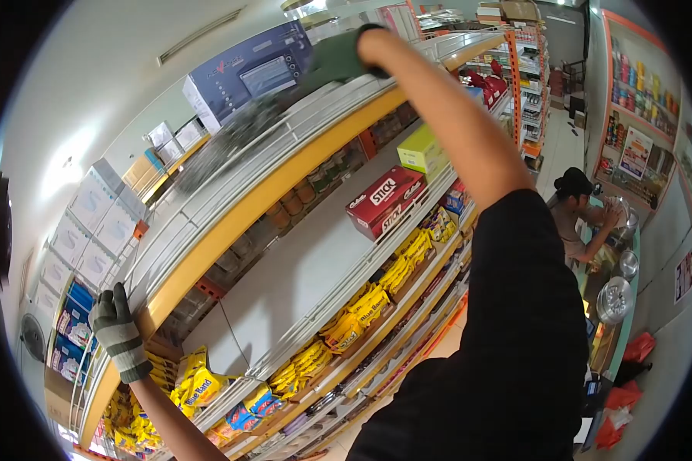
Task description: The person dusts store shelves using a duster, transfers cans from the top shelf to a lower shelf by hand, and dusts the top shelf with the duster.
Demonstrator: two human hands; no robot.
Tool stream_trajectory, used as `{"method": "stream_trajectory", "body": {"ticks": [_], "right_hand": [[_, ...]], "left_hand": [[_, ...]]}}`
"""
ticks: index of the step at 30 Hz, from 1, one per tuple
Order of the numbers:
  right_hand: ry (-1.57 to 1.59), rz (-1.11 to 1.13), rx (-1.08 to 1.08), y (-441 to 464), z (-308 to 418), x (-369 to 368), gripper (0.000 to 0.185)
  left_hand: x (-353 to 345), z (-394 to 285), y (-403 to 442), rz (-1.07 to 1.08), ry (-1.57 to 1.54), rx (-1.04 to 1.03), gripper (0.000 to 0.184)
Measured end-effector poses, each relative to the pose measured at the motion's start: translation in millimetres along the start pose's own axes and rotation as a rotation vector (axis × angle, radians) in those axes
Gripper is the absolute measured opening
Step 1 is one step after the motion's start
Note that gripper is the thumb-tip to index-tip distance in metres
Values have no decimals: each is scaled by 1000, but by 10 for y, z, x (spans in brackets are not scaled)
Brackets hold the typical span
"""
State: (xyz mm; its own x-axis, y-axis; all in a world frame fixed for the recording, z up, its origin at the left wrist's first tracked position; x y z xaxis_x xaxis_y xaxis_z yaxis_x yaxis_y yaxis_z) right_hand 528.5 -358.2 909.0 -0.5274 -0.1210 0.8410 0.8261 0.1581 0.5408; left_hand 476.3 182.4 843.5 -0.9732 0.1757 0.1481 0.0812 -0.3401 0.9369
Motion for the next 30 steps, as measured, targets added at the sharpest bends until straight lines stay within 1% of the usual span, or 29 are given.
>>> {"method": "stream_trajectory", "body": {"ticks": [1,2,3,4,5,6,7,8,10,11,13,14,15,16,17,18,19,20,22,26,28,30], "right_hand": [[-103,14,-105,-31,-344,41,56],[-190,-25,-148,-11,-745,82,58],[-283,-52,-239,-70,-1128,146,60],[-295,-124,-317,-94,-1586,186,64],[-429,-53,-389,-184,-1764,268,67],[-438,-151,-298,-8,-2403,166,71],[-444,-152,-294,-103,-2440,231,71],[-378,-143,-330,-216,-2446,288,69],[-453,-140,-419,-129,-2387,235,63],[-457,-144,-418,-86,-2238,275,63],[-263,-102,-305,-184,-1680,301,61],[-126,-170,-292,-317,-1348,413,57],[-127,-169,-293,-314,-1353,478,57],[-101,-96,-264,-281,-1350,468,50],[-75,-19,-233,-274,-1315,464,50],[-208,9,-288,-342,-1148,622,47],[-291,4,-295,-342,-1150,772,45],[-326,-29,-292,-354,-1157,904,43],[-329,-163,-287,-422,-1133,1256,39],[-208,-543,-209,-444,-992,1897,35],[-114,-740,-145,-394,-908,2092,34],[-46,-887,-72,-318,-858,2136,34]], "left_hand": [[2,2,-2,8,7,9,14],[25,-38,21,2,-26,3,16],[49,-96,64,-9,-60,-2,20],[66,-46,108,11,-144,215,26],[81,-59,127,11,-143,225,26],[84,-48,129,17,-145,261,28],[79,-28,129,21,-147,295,30],[110,-43,135,-56,-170,281,33],[121,-52,134,-64,-180,278,34],[123,-65,143,-73,-190,270,34],[99,-28,129,-58,-177,241,34],[77,-29,114,-40,-164,211,34],[73,-23,113,-39,-166,211,34],[96,-46,124,-58,-147,173,34],[117,-71,120,-75,-127,136,33],[106,-67,108,-70,-129,139,33],[128,-89,108,-103,-124,105,33],[156,-114,108,-135,-118,69,33],[155,-103,108,-117,-120,87,33],[113,-55,97,-88,-123,135,35],[102,-42,99,-79,-129,144,36],[106,-50,111,-90,-133,130,39]]}}
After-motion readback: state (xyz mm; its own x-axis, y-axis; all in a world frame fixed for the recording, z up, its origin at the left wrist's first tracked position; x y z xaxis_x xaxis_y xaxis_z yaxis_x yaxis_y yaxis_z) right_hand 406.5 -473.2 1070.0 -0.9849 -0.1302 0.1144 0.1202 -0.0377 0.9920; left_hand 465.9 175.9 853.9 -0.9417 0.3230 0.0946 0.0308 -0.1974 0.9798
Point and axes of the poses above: each hand's wrist, its own y-axis towards the middle knuckle, its own x-axis out of the back of the hand, z = x × y, the point moved 9 cm from there along y, towards the middle knuckle, and after that the axes turned 14 degrees about -z, right-handed, at the moved point
